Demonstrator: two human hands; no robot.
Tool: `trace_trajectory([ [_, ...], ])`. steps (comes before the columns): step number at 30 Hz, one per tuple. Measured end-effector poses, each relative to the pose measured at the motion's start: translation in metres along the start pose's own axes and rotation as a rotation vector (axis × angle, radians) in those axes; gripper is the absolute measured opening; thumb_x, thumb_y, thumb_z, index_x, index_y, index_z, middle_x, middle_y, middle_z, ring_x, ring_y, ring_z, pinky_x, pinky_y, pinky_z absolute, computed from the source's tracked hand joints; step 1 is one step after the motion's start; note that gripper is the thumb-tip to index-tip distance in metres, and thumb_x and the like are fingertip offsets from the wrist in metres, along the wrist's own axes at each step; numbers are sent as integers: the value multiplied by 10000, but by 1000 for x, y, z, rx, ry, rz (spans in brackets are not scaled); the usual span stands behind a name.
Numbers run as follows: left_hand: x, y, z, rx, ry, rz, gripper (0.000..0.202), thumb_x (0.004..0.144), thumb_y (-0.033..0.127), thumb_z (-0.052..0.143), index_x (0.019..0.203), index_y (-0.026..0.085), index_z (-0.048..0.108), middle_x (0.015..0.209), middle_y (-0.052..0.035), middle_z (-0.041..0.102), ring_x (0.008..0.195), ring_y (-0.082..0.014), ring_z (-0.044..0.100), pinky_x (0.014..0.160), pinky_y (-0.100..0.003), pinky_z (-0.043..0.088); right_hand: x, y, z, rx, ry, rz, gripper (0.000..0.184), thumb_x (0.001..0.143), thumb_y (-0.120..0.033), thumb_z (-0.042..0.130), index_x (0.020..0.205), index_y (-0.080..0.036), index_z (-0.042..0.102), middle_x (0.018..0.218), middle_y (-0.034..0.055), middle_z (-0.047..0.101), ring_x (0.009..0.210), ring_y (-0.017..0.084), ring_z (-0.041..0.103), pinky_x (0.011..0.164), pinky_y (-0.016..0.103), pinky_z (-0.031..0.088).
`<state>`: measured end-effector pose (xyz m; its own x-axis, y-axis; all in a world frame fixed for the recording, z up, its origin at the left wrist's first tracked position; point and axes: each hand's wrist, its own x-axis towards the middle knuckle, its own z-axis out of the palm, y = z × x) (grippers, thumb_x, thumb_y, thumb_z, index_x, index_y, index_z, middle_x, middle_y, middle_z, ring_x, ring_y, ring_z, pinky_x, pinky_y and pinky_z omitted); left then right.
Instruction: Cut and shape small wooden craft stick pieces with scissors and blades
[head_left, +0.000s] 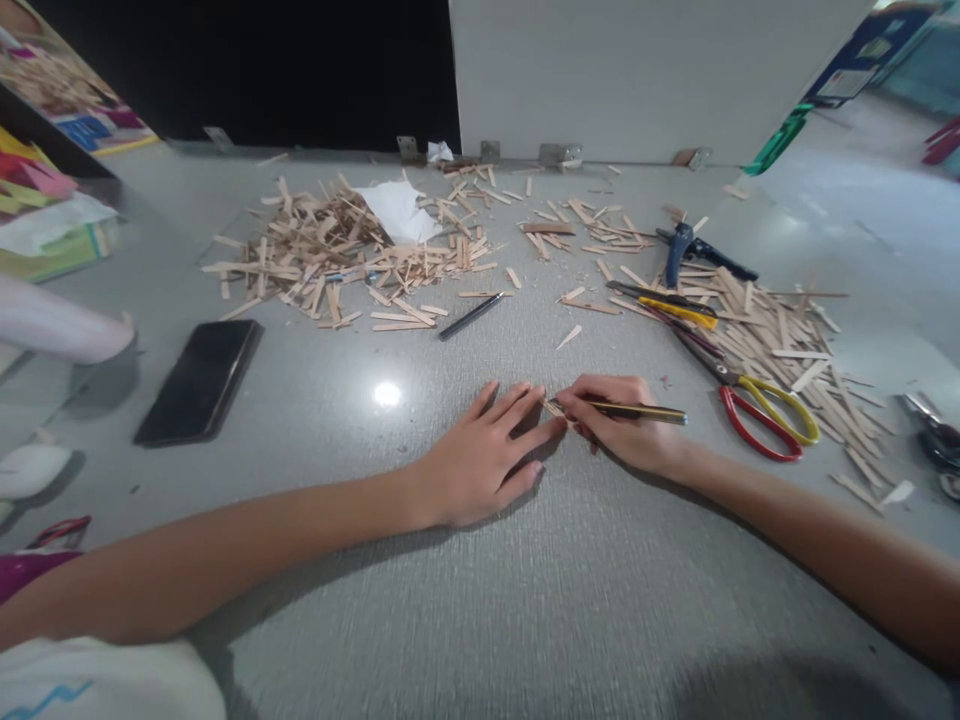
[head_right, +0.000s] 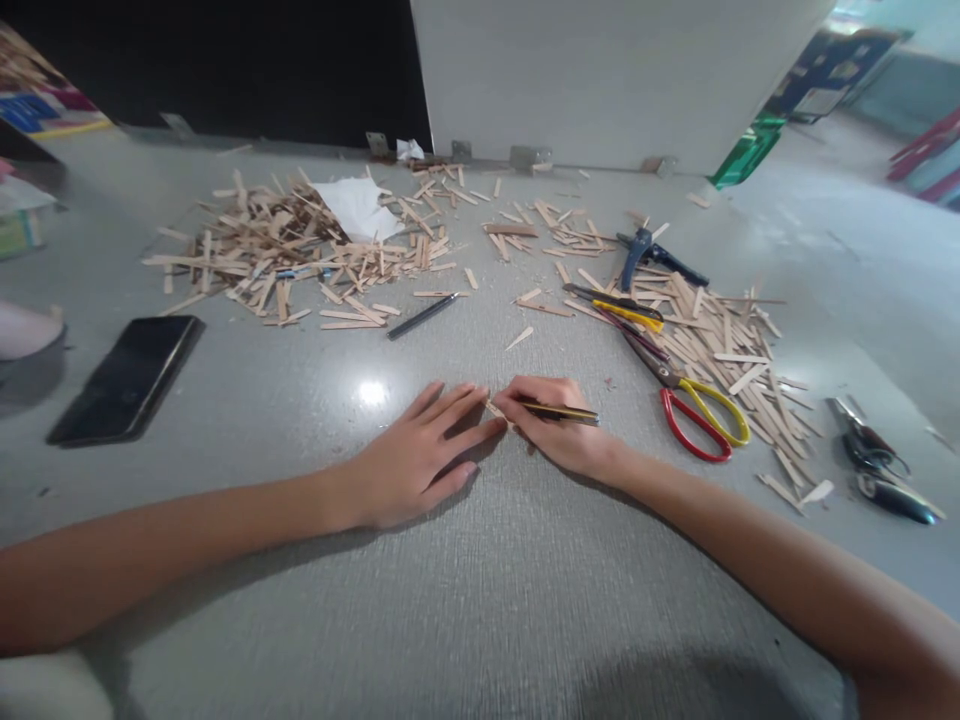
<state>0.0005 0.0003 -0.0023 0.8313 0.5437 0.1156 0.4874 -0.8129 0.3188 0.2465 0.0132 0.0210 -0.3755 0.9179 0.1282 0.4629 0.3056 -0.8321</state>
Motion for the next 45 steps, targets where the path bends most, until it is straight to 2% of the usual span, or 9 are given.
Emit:
trace_trajectory([
  [3, 1, 0, 0, -9, 16, 7, 561, 1146, 405, 397, 1680, 232, 399, 1744, -207, 395, 1652, -398, 306, 1311, -669, 260, 0, 1, -1, -73, -20, -66, 519, 1112, -562, 505, 749, -219, 644, 636, -11, 605, 522, 127, 546, 513, 278, 424],
  [6, 3, 1, 0, 13, 18, 19, 571, 1142, 423, 414, 1686, 253, 389, 1730, -205, 415, 1629, -418, 341, 1295, -680, 267, 0, 2, -1, -112, -16, -103, 544, 1111, -576, 496, 694, -235, 566, 629, -19, 530, 560, 141, 475, 547, 301, 382],
  [12, 7, 5, -4, 140, -24, 32, 603, 1155, 480, 356, 1677, 178, 384, 1687, -291, 437, 1602, -460, 380, 1251, -708, 301, -1, 3, -1, -150, -52, -188, 507, 1138, -527, 446, 714, -251, 481, 652, -33, 464, 565, 143, 408, 580, 308, 382],
  [21, 9, 6, -9, 147, -44, 14, 509, 1145, 396, 392, 1633, 267, 456, 1661, -240, 481, 1575, -443, 420, 1218, -705, 340, -3, 3, 1, -186, -56, -245, 477, 1145, -488, 420, 727, -262, 455, 638, -39, 467, 543, 141, 368, 560, 304, 376],
  [27, 10, 7, -8, 170, -56, 18, 539, 1137, 407, 413, 1658, 271, 425, 1658, -248, 483, 1570, -453, 428, 1212, -717, 335, -4, 5, 2, -211, -40, -259, 460, 1147, -448, 414, 728, -261, 453, 639, -37, 478, 539, 138, 393, 562, 299, 375],
  [32, 10, 8, -10, 184, -81, 12, 561, 1130, 404, 419, 1659, 219, 425, 1659, -298, 459, 1568, -483, 422, 1189, -744, 346, -5, 7, 1, -226, -27, -301, 408, 1136, -361, 435, 740, -263, 454, 634, -44, 474, 531, 137, 390, 558, 299, 364],
  [35, 9, 7, -10, 182, -79, 6, 555, 1132, 409, 410, 1658, 233, 421, 1662, -278, 467, 1573, -467, 422, 1196, -739, 344, -6, 7, 1, -247, -27, -329, 397, 1137, -324, 434, 745, -264, 453, 636, -44, 476, 531, 136, 397, 554, 296, 362],
  [41, 10, 7, -11, 218, -96, 15, 567, 1133, 405, 420, 1662, 204, 417, 1656, -325, 451, 1567, -490, 429, 1164, -755, 374, -8, 11, 2, -298, -29, -420, 344, 1142, -257, 424, 805, -254, 494, 678, -31, 529, 560, 137, 480, 560, 287, 382],
  [45, 9, 6, -11, 224, -96, 23, 564, 1144, 410, 394, 1671, 208, 406, 1663, -329, 440, 1570, -491, 427, 1160, -756, 383, -8, 12, 2, -321, -16, -484, 341, 1153, -241, 411, 819, -251, 484, 681, -37, 525, 549, 127, 476, 543, 277, 380],
])
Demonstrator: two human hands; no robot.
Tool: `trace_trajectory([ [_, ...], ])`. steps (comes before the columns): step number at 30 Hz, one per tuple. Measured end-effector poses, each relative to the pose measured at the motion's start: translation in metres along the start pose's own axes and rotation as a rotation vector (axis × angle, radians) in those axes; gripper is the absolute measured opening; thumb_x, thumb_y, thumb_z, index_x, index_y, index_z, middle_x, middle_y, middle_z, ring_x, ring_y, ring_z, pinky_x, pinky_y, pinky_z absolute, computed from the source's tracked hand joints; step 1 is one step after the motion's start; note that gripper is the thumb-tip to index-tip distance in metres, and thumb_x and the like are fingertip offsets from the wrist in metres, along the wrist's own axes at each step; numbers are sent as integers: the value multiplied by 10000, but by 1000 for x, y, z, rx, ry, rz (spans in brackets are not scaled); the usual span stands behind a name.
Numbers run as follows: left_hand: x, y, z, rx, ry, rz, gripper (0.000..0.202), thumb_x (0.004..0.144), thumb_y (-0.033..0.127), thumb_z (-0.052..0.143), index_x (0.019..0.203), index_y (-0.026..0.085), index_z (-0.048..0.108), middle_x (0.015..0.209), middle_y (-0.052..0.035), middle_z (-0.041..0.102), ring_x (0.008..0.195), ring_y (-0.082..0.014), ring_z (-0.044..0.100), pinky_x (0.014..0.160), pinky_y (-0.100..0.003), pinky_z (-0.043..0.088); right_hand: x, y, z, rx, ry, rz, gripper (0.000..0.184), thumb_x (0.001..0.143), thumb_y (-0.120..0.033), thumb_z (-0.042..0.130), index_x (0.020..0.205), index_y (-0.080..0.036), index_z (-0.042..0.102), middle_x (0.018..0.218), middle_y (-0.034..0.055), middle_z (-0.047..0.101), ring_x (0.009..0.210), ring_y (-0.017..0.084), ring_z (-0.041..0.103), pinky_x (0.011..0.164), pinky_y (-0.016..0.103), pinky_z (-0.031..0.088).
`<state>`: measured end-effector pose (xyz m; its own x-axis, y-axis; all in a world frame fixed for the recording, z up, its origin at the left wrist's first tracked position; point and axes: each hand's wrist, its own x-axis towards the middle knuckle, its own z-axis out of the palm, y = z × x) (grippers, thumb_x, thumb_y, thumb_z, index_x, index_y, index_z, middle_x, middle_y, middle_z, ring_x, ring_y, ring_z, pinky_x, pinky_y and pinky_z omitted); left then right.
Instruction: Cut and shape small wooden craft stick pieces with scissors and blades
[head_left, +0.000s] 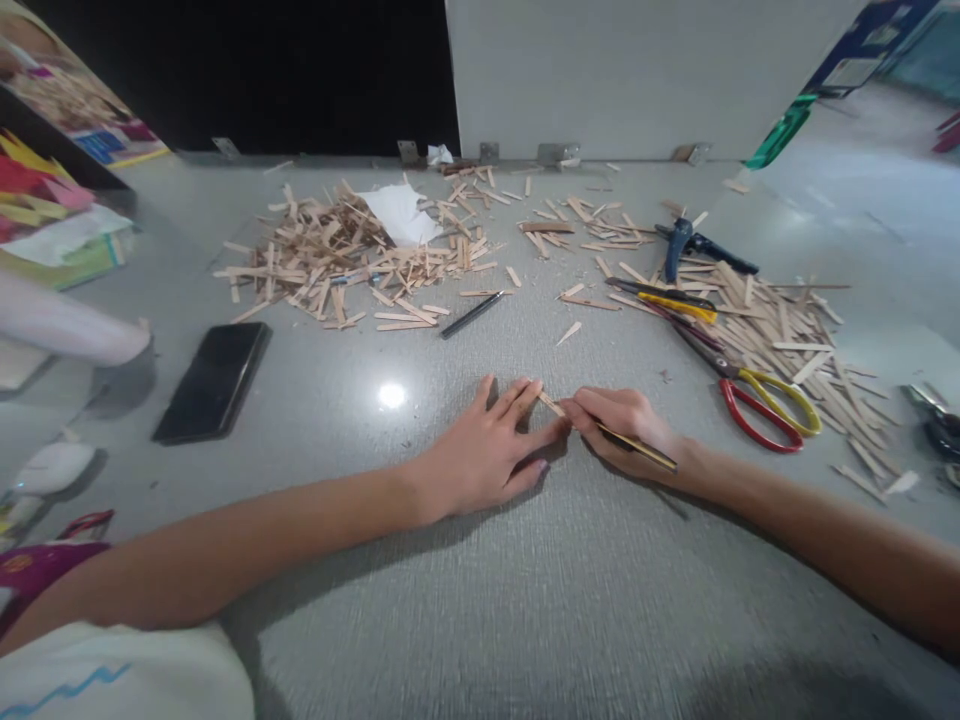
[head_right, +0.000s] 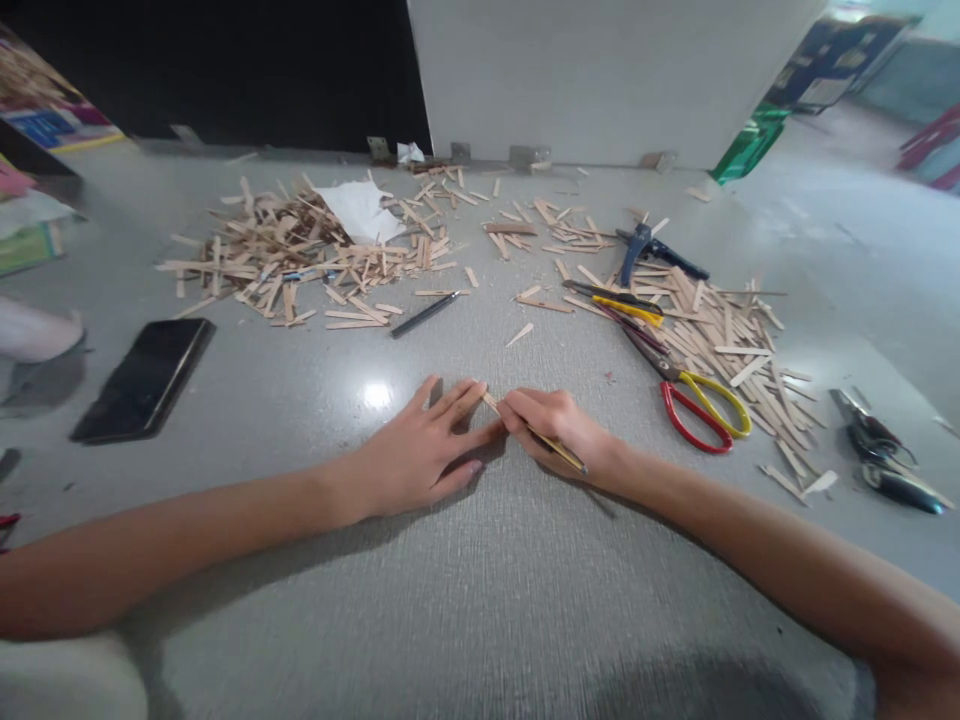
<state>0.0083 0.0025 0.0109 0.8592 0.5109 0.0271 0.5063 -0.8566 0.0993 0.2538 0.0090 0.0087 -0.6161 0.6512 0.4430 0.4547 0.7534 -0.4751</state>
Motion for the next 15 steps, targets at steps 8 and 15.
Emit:
trace_trajectory([
  [8, 0, 0, 2, 15, -7, -15, 568, 1146, 420, 381, 1683, 235, 379, 1666, -293, 461, 1568, -466, 440, 1173, -706, 397, 0, -1, -1, -42, 22, -44, 339, 1151, -190, 398, 823, -255, 456, 671, -47, 496, 545, 123, 442, 528, 275, 365],
  [15, -3, -3, 6, -2, 31, 12, 581, 1147, 417, 370, 1692, 217, 360, 1675, -286, 454, 1573, -456, 429, 1195, -692, 375, -3, -4, 0, -21, 46, 13, 378, 1147, -249, 428, 778, -242, 508, 643, -39, 532, 528, 120, 470, 521, 274, 361],
])
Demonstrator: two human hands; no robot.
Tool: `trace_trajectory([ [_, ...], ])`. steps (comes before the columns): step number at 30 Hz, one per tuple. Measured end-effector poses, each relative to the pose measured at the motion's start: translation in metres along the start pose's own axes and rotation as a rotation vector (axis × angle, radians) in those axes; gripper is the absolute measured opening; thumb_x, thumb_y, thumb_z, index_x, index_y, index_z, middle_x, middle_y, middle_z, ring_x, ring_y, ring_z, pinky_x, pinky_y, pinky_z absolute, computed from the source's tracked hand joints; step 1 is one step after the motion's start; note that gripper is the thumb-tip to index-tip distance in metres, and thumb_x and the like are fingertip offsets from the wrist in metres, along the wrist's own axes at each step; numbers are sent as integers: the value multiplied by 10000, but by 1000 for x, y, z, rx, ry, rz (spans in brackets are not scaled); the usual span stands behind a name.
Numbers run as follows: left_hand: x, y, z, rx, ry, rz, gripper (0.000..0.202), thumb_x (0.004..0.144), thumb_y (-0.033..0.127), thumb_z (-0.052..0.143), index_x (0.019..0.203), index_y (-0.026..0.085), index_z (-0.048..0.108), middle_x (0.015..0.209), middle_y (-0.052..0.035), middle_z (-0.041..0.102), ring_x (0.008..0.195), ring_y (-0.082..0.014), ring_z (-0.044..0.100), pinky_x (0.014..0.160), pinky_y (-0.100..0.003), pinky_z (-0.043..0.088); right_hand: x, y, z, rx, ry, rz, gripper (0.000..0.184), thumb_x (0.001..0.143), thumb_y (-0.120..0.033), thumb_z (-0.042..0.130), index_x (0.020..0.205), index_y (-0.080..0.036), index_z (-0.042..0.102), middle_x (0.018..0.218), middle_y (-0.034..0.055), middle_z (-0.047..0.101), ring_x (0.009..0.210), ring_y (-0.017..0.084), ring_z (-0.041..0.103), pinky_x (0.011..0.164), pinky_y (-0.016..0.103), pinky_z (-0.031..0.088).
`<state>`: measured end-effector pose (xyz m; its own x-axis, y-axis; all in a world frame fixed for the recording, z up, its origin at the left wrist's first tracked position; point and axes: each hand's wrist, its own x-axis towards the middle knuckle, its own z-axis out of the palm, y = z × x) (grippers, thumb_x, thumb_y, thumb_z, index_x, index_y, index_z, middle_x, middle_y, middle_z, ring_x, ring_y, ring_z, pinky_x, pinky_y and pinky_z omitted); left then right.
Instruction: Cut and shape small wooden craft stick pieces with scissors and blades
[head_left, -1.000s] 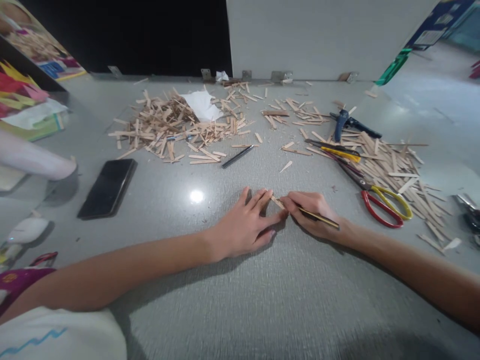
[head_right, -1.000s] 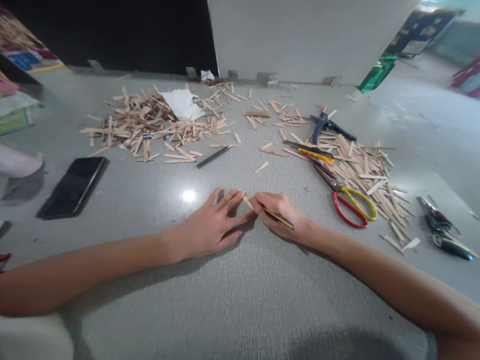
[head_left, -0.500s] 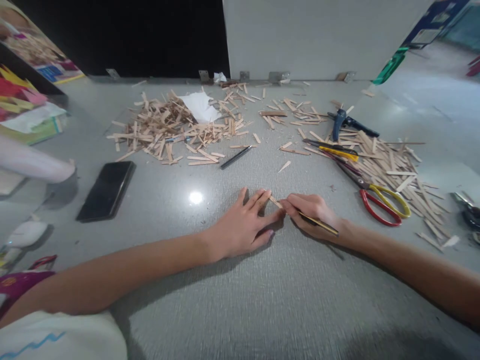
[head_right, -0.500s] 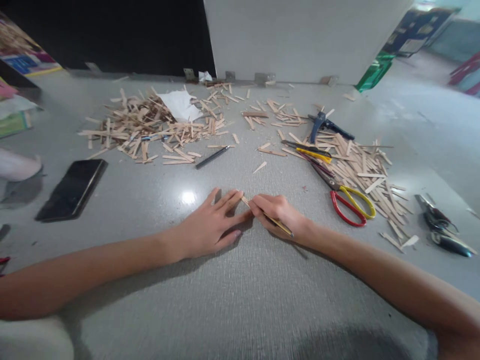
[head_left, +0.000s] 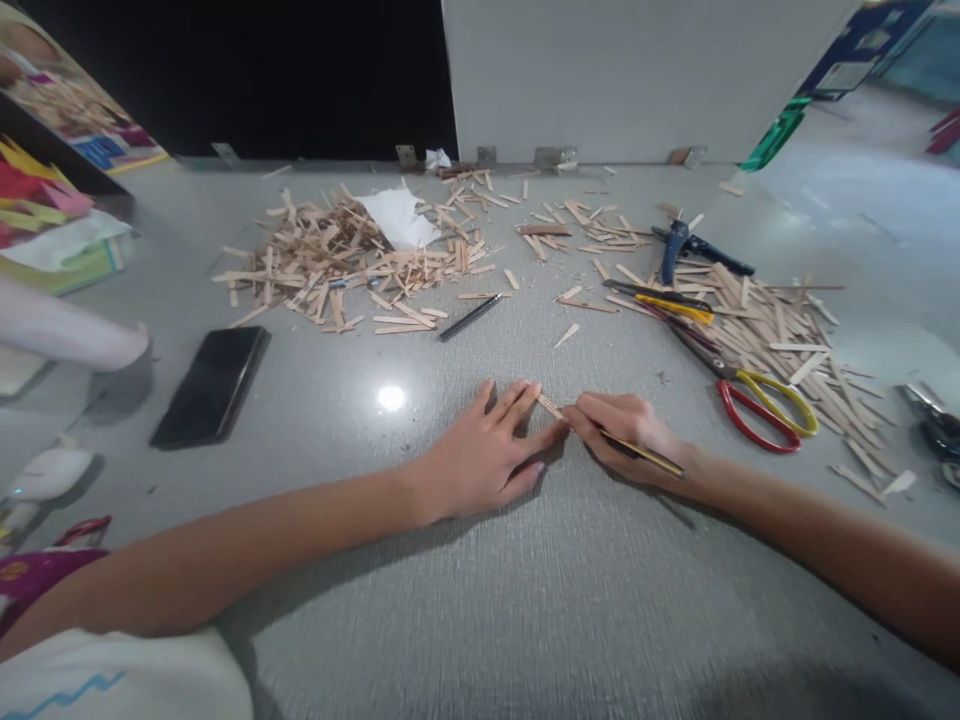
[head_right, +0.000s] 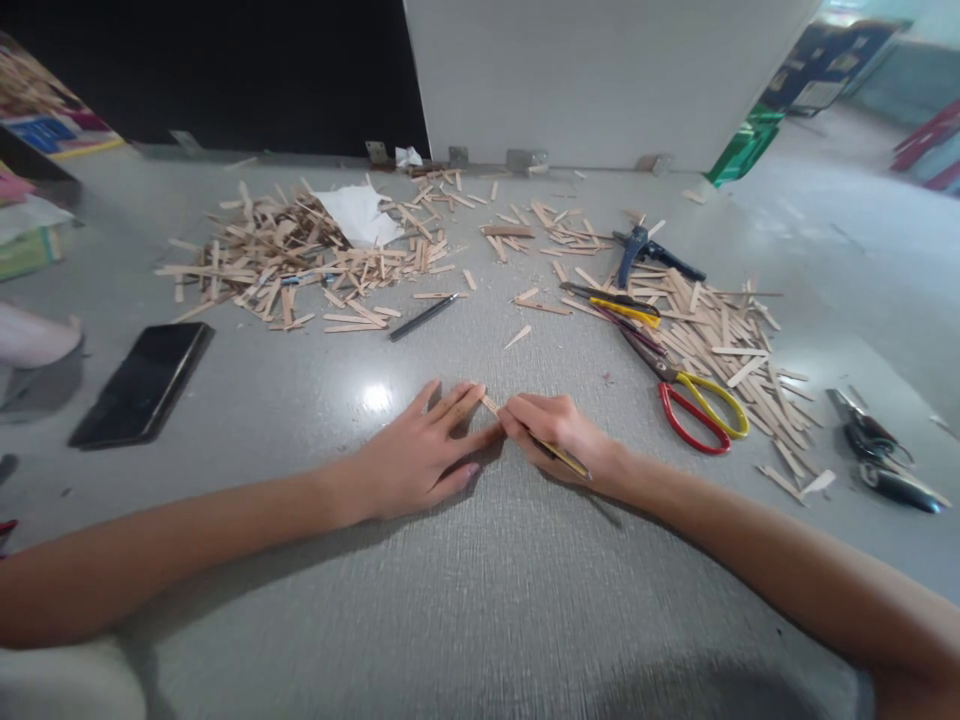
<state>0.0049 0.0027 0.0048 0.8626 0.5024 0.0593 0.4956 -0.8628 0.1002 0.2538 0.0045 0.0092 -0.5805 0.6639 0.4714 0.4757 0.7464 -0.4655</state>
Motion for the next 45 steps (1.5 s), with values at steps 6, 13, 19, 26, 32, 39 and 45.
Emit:
trace_trajectory([
  [6, -2, -1, 0, -2, 1, 29, 595, 1134, 430, 398, 1685, 207, 377, 1669, -275, 460, 1579, -462, 412, 1214, -678, 370, 5, -4, -1, 54, 45, 214, 406, 1147, -307, 471, 769, -217, 587, 598, -43, 565, 501, 108, 518, 510, 255, 388],
  [13, -1, 1, 2, -37, 24, 20, 624, 1132, 438, 418, 1703, 196, 351, 1689, -279, 440, 1589, -457, 399, 1236, -677, 341, 11, -4, -3, 152, -1, 351, 374, 1123, -308, 526, 768, -218, 602, 551, -64, 571, 460, 102, 540, 509, 245, 423],
  [19, -2, 1, 4, -30, 24, 15, 614, 1134, 456, 418, 1695, 214, 363, 1702, -254, 441, 1607, -436, 384, 1253, -661, 330, 12, -4, -4, 172, -22, 378, 370, 1109, -339, 550, 762, -224, 604, 552, -61, 571, 472, 110, 532, 517, 259, 413],
  [26, 0, 0, 3, -17, 25, 40, 619, 1133, 433, 426, 1685, 158, 379, 1678, -341, 418, 1600, -491, 378, 1215, -689, 371, 12, -2, -1, 168, -30, 366, 435, 1134, -421, 515, 753, -225, 589, 555, -55, 560, 481, 114, 520, 523, 265, 412],
  [32, 0, -1, 2, -58, 38, 45, 639, 1121, 429, 463, 1689, 150, 375, 1684, -318, 422, 1607, -487, 357, 1247, -707, 316, 11, -1, -3, 138, -45, 329, 519, 1157, -501, 447, 720, -234, 534, 571, -50, 518, 503, 119, 486, 518, 271, 391],
  [39, 1, 0, 0, -83, 21, 10, 624, 1111, 424, 471, 1683, 192, 379, 1689, -283, 425, 1600, -473, 361, 1232, -714, 331, 10, 2, -5, 110, -78, 224, 532, 1169, -526, 387, 723, -245, 460, 632, -53, 442, 538, 118, 412, 516, 275, 339],
  [45, 1, 0, -3, -112, -16, -21, 602, 1109, 394, 476, 1681, 231, 384, 1716, -257, 395, 1616, -453, 347, 1238, -720, 313, 11, 5, -10, 85, -115, 149, 503, 1183, -482, 370, 749, -246, 464, 638, -58, 447, 525, 114, 394, 516, 273, 336],
])
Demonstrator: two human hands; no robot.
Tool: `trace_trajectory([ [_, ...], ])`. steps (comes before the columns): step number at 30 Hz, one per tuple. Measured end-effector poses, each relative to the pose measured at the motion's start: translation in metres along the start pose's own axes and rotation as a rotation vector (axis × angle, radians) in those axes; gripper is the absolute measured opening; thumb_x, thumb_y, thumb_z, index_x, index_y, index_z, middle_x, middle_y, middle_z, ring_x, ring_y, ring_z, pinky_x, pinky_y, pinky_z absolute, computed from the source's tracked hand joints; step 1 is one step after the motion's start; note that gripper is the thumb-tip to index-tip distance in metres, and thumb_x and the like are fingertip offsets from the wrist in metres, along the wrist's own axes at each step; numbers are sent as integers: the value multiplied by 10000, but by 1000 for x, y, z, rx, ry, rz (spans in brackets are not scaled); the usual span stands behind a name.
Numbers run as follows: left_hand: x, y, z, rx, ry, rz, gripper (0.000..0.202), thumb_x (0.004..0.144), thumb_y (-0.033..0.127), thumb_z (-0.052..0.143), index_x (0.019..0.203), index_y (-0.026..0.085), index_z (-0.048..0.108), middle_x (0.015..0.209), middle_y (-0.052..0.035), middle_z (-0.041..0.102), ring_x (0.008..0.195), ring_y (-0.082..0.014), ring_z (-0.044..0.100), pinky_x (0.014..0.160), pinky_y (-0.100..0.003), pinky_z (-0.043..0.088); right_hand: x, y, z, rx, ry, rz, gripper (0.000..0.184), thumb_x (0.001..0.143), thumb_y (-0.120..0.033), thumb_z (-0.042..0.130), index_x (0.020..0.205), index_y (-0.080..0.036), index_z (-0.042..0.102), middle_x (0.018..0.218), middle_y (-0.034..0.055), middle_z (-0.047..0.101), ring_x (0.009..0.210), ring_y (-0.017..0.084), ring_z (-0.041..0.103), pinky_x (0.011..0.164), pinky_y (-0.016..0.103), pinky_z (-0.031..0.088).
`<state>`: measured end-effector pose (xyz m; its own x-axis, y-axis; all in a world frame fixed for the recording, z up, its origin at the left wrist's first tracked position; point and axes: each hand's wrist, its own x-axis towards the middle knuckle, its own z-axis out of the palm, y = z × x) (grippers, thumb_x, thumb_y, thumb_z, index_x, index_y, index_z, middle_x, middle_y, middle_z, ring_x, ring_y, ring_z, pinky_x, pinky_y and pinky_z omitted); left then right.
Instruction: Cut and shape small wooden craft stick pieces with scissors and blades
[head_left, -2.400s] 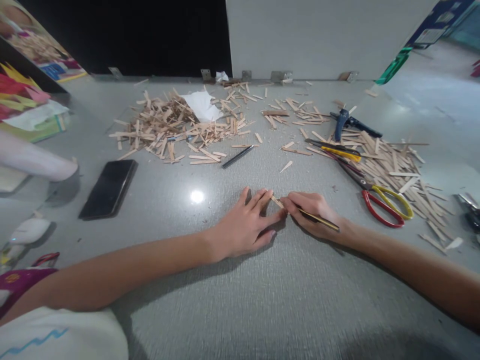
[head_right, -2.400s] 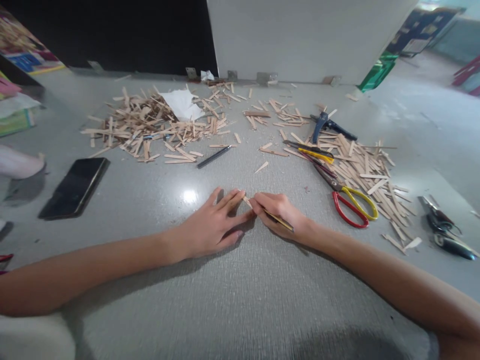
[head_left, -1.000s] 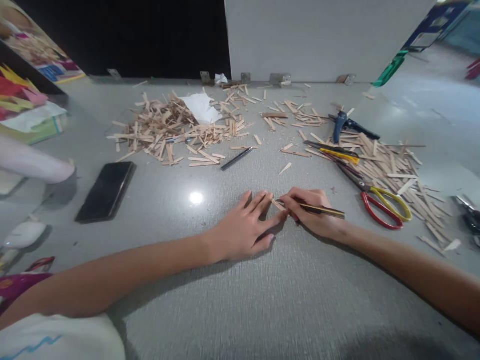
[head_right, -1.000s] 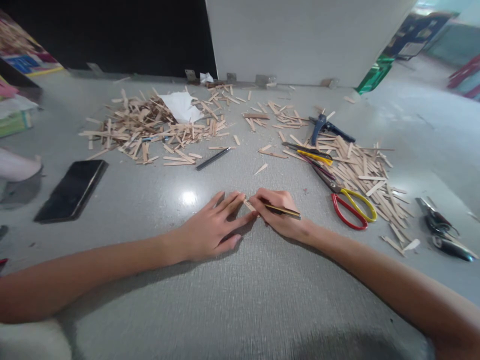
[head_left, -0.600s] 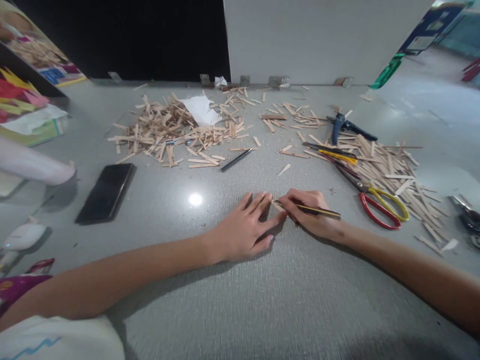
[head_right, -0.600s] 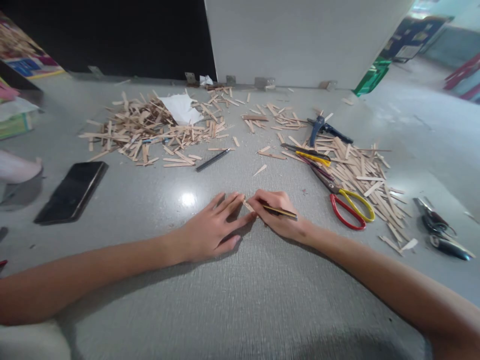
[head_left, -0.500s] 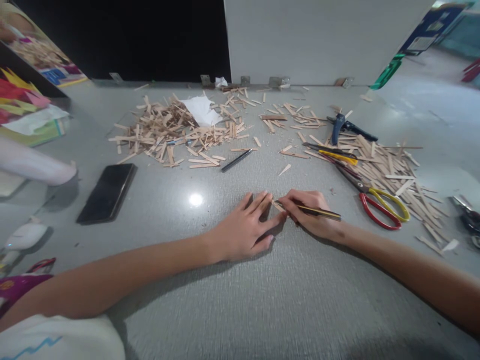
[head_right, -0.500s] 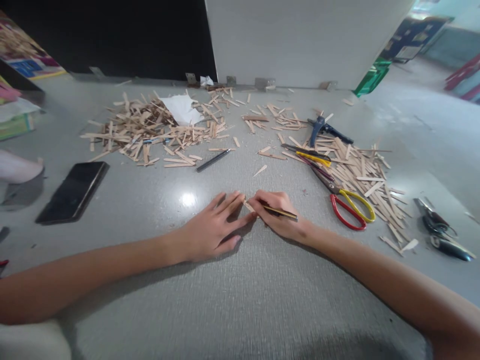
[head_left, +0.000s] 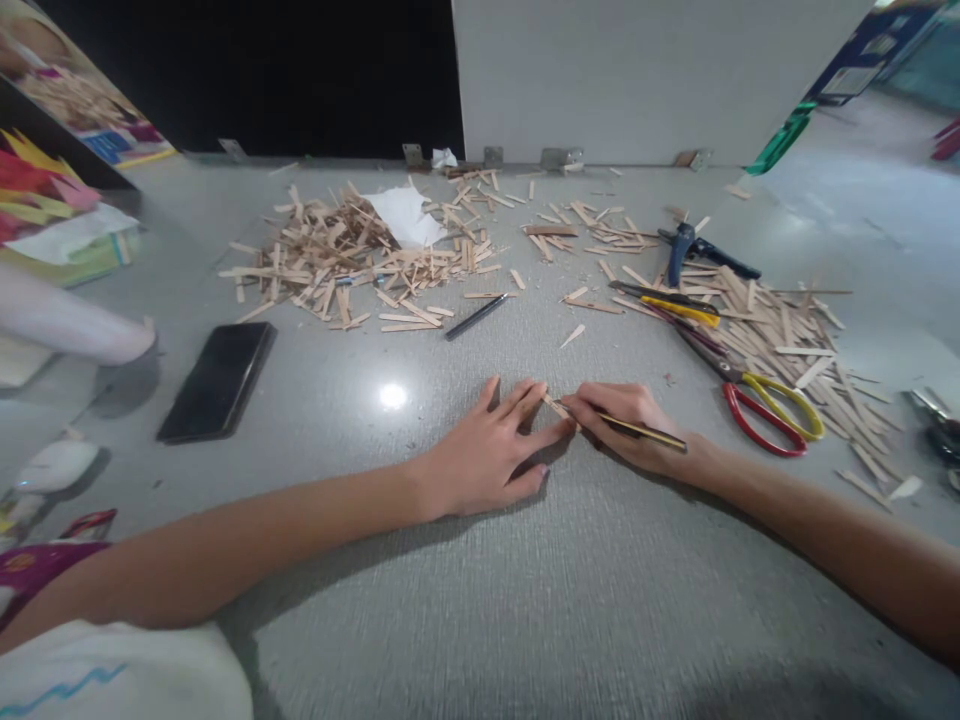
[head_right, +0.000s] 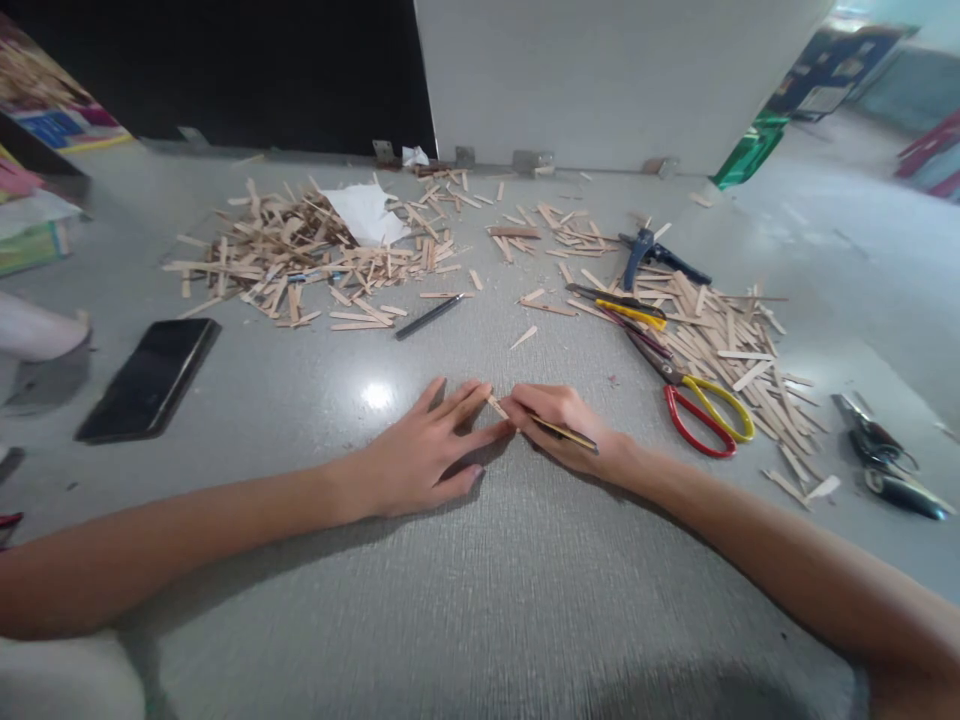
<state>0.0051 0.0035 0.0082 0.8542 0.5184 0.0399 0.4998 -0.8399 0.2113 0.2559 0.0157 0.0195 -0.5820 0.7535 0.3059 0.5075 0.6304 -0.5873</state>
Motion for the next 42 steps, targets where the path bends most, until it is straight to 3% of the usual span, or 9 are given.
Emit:
trace_trajectory([
  [12, 0, 5, -4, 29, -51, -26, 649, 1093, 330, 473, 1714, 210, 324, 1700, -305, 382, 1603, -508, 338, 1175, -811, 304, -1, 4, -3, -53, -34, -106, 441, 1187, -354, 373, 775, -248, 489, 646, -49, 491, 530, 123, 403, 536, 287, 344],
  [19, 0, 6, -5, 47, -62, -30, 647, 1089, 327, 475, 1708, 201, 332, 1698, -291, 392, 1610, -495, 324, 1194, -802, 289, -2, 5, -3, -69, -33, -129, 429, 1181, -314, 369, 771, -253, 480, 649, -46, 492, 533, 125, 414, 531, 285, 339],
  [27, 2, 8, -7, 126, -123, -28, 682, 1107, 328, 449, 1738, 188, 233, 1716, -346, 336, 1622, -510, 305, 1148, -829, 335, -5, 3, 1, -59, -2, -142, 391, 1164, -267, 384, 782, -258, 465, 667, -47, 477, 547, 131, 405, 549, 289, 347],
  [32, 0, 5, -5, 92, -78, -18, 647, 1107, 315, 450, 1722, 183, 297, 1715, -333, 347, 1617, -510, 318, 1166, -820, 324, -8, 3, 1, -48, 2, -107, 425, 1163, -319, 397, 757, -249, 500, 651, -39, 503, 544, 131, 433, 544, 285, 357],
  [37, -2, 2, 2, 48, -14, 5, 629, 1098, 322, 466, 1701, 186, 348, 1700, -293, 397, 1610, -504, 327, 1197, -791, 302, -9, 2, 4, -30, 47, 8, 453, 1164, -356, 415, 772, -221, 598, 631, -16, 591, 538, 130, 531, 542, 271, 393],
  [42, -1, 3, 2, 80, -21, 24, 613, 1096, 324, 471, 1682, 172, 374, 1689, -302, 412, 1600, -493, 355, 1208, -750, 324, -10, -1, 6, 22, 97, 113, 459, 1158, -386, 448, 788, -207, 653, 586, -25, 627, 479, 117, 581, 518, 250, 447],
])
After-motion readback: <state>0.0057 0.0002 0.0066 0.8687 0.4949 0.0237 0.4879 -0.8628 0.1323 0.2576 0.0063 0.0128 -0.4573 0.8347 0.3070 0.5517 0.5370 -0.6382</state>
